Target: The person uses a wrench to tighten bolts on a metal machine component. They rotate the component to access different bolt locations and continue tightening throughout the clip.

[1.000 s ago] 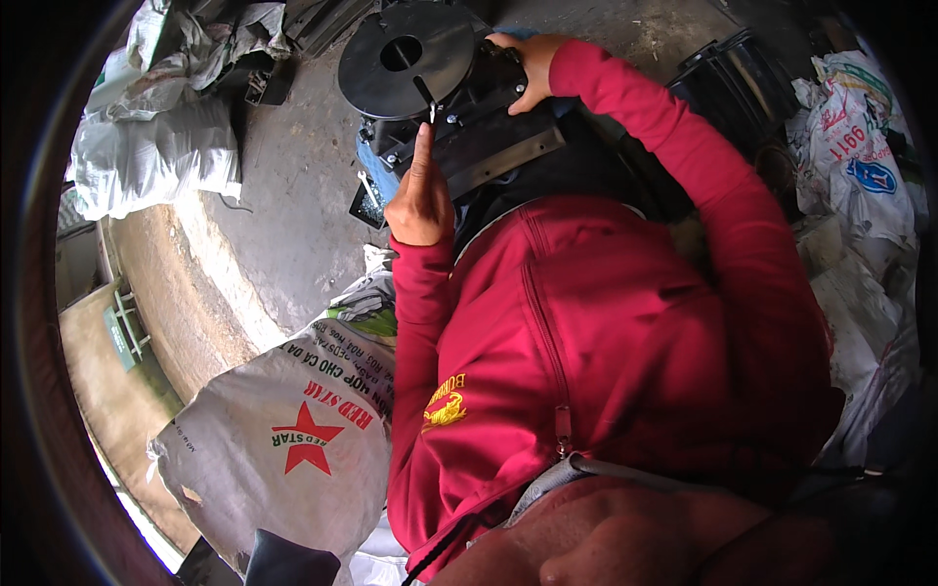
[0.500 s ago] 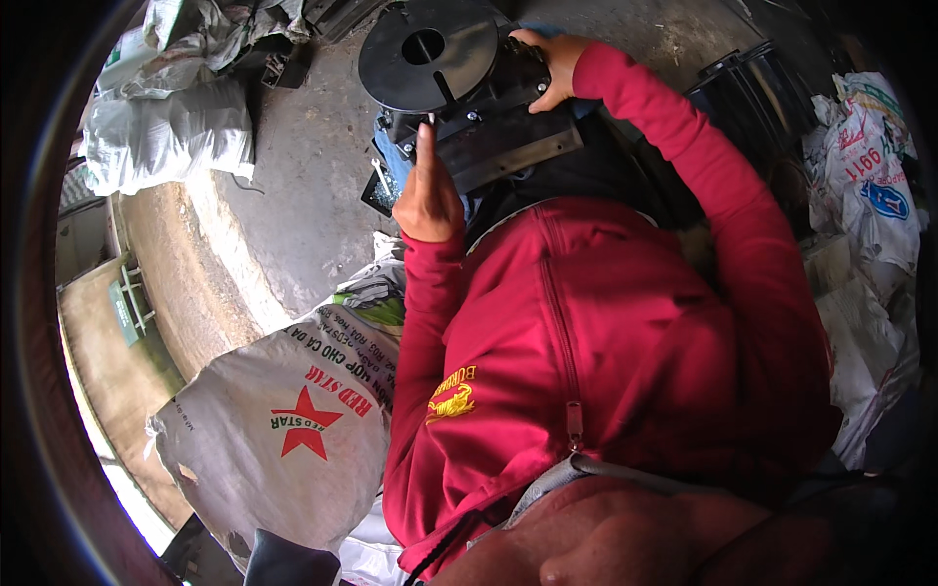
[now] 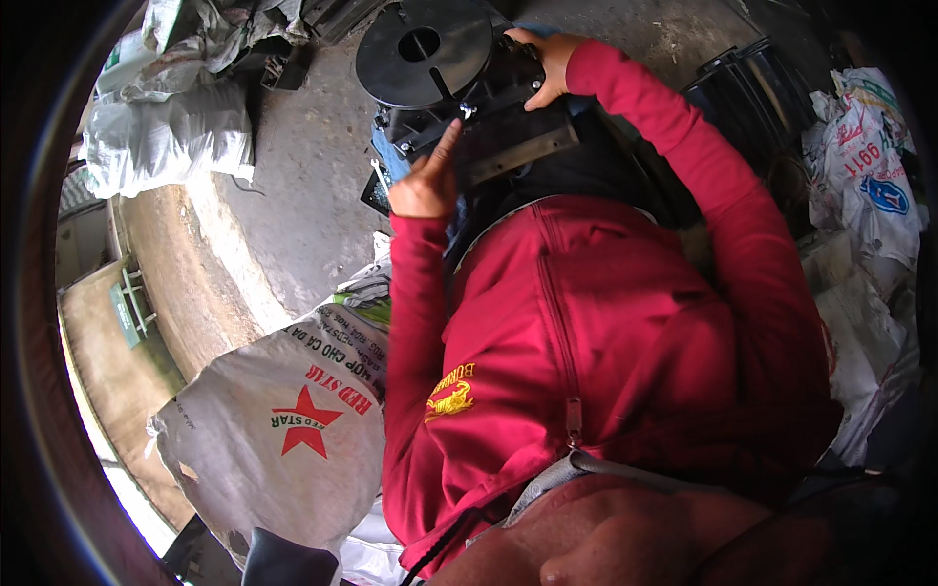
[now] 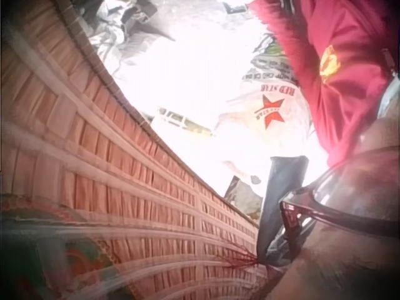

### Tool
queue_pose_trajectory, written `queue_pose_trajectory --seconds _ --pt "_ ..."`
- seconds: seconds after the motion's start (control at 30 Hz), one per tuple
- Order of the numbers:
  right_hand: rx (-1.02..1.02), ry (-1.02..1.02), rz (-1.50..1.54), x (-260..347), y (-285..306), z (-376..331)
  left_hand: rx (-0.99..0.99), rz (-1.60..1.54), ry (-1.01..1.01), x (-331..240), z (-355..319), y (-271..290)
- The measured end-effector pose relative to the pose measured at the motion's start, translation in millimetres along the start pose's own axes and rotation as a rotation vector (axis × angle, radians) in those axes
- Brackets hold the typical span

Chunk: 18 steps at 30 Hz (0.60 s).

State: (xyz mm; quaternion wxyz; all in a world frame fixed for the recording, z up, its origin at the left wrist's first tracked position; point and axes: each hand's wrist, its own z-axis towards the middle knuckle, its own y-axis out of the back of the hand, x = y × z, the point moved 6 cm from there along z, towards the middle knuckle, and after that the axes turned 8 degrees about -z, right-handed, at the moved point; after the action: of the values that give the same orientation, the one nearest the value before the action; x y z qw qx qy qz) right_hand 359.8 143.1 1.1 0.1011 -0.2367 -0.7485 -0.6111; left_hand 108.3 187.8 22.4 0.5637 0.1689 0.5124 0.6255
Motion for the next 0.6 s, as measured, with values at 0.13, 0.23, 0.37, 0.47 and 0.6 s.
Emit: queue_pose_trajectory --seconds 0.13,0.23,0.37,0.47,0.6 --pt "0.021 -0.016 -0.031 -2 -2 -3 0.080 -0.029 -0.042 -28 10 3" --pt "-0.006 -0.005 -0.027 -3 -2 -2 -0.080 -0.136 -0.025 -21 2 7" --pt "-0.006 -0.004 0.004 -5 -5 -3 -0.247 -0.260 0.005 -34 6 27" --pt "-0.049 0.055 -0.018 -5 -7 -1 -0.232 -0.220 0.048 -22 -2 9" --pt "-0.038 0.029 -0.024 -2 -3 0 -0.101 -0.106 0.153 -17 -4 4"
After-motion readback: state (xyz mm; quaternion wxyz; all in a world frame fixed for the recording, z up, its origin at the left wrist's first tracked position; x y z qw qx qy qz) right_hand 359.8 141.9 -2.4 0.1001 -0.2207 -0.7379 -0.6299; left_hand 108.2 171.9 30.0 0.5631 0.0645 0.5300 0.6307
